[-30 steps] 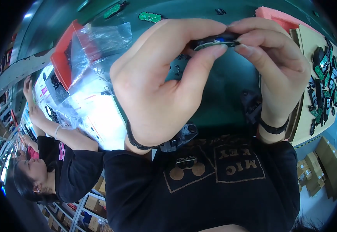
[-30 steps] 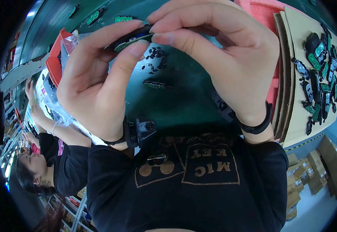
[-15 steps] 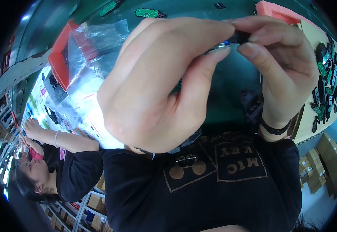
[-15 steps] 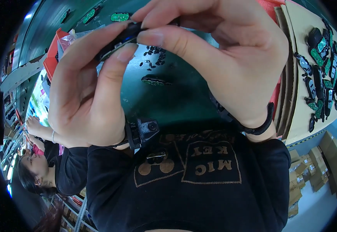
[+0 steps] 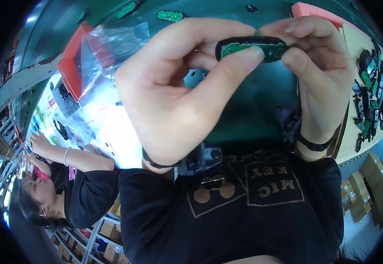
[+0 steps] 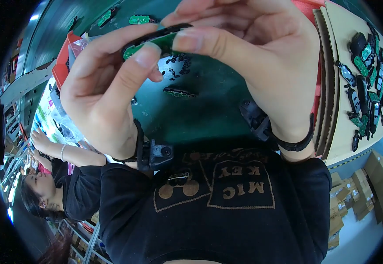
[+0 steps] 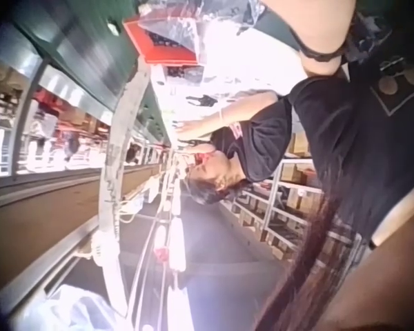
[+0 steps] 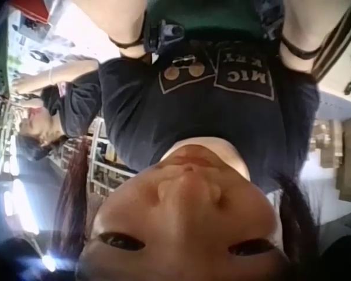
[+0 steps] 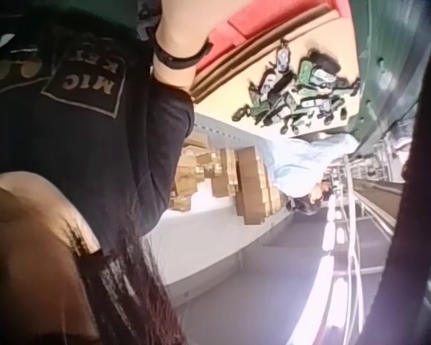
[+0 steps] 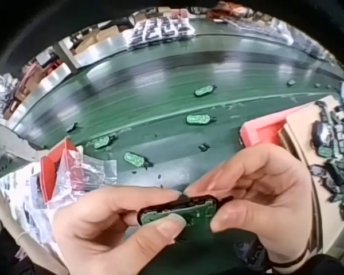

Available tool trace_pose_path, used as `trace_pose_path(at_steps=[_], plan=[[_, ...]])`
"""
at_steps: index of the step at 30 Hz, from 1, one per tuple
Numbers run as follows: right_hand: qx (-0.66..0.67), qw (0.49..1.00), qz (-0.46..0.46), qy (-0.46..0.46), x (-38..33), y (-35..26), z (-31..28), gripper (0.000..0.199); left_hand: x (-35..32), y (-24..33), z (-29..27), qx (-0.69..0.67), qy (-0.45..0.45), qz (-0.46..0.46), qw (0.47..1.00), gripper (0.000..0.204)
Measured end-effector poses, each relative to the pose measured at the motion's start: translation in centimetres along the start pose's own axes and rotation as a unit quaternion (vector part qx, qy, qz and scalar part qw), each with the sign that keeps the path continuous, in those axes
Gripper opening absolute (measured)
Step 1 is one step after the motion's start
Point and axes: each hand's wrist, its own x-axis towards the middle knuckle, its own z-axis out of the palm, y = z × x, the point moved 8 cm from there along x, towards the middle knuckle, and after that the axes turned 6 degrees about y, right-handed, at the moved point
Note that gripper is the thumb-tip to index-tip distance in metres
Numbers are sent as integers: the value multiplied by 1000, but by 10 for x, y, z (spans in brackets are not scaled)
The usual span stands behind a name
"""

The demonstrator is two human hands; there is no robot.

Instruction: The person picks up a circuit board and a plastic housing, presses the board into the housing, and then selects a small button to press into the assembly. This process is repeated multiple times with new components.

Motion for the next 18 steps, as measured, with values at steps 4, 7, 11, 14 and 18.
trace_pose_path(at_steps=[4,7,11,14,18], plan=[[39,999,18,-30,-1,0,3,29,2,-9,0,-68,-14,-54,996,22],[23,1000,14,-16,-1,1,0,34,5,-14,2,-73,-23,-80,994,22],[41,998,49,23,10,4,7,31,19,-34,-11,-77,-19,-72,994,22],[-82,987,138,14,19,38,4,32,81,-51,-29,29,23,-33,999,12],[-280,955,42,-85,27,66,8,22,165,-109,-71,88,37,-90,991,12]])
